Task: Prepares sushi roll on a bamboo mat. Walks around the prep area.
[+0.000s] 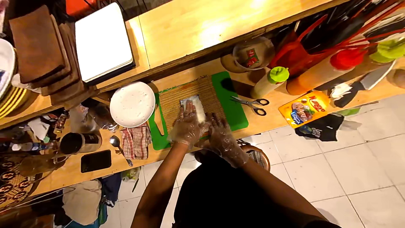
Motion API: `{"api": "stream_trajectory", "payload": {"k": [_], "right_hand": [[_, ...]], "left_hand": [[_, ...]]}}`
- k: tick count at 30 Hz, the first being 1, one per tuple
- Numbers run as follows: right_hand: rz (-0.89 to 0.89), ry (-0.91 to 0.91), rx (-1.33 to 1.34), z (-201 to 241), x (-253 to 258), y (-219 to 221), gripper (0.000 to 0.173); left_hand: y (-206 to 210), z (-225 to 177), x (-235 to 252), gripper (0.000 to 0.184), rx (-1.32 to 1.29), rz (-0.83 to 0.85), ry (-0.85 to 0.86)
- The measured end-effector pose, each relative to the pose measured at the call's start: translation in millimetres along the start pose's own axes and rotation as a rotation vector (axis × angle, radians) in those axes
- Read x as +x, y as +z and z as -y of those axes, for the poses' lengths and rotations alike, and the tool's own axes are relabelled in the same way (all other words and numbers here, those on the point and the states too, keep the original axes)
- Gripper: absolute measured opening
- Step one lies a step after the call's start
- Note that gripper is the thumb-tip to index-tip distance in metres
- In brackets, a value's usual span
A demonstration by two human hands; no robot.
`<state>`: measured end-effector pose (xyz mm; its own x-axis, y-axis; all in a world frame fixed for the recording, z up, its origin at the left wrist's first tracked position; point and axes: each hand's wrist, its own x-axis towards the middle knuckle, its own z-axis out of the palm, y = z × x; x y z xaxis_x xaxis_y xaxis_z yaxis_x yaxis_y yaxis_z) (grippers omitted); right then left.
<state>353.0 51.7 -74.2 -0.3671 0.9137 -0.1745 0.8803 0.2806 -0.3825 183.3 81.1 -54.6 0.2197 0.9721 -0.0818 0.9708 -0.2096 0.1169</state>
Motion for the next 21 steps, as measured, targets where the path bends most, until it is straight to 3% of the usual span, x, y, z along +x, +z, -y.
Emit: {"api": "stream_trajectory", "payload": {"k": [6, 10, 14, 17, 21], "right_hand": [[0.019, 0.008, 0.023, 0.0, -2.0, 0.4, 0.123], [0.018, -0.007, 0.061, -5.6, -2.5, 0.1, 0.127], [-0.078, 0.003, 0.187, -19.2, -15.3, -11.5, 0.12], [-0.111, 0.017, 0.146, -33.4, -25.1, -15.7, 0.121], [-0.066, -0.037, 0.124, -25.5, -24.4, -11.0, 0.12]], "left_hand": [[4.8, -6.2, -1.1, 0.097, -0.026, 0.054, 0.015], [2.4, 3.2, -9.2, 0.096, -0.12, -0.024, 0.034], [2.3, 29.8, -59.1, 0.1, -0.212, -0.138, -0.11], [14.9, 39.3, -90.7, 0.103, -0.218, -0.065, -0.235], [31.8, 20.3, -86.6, 0.098, -0.215, -0.054, -0.235]]}}
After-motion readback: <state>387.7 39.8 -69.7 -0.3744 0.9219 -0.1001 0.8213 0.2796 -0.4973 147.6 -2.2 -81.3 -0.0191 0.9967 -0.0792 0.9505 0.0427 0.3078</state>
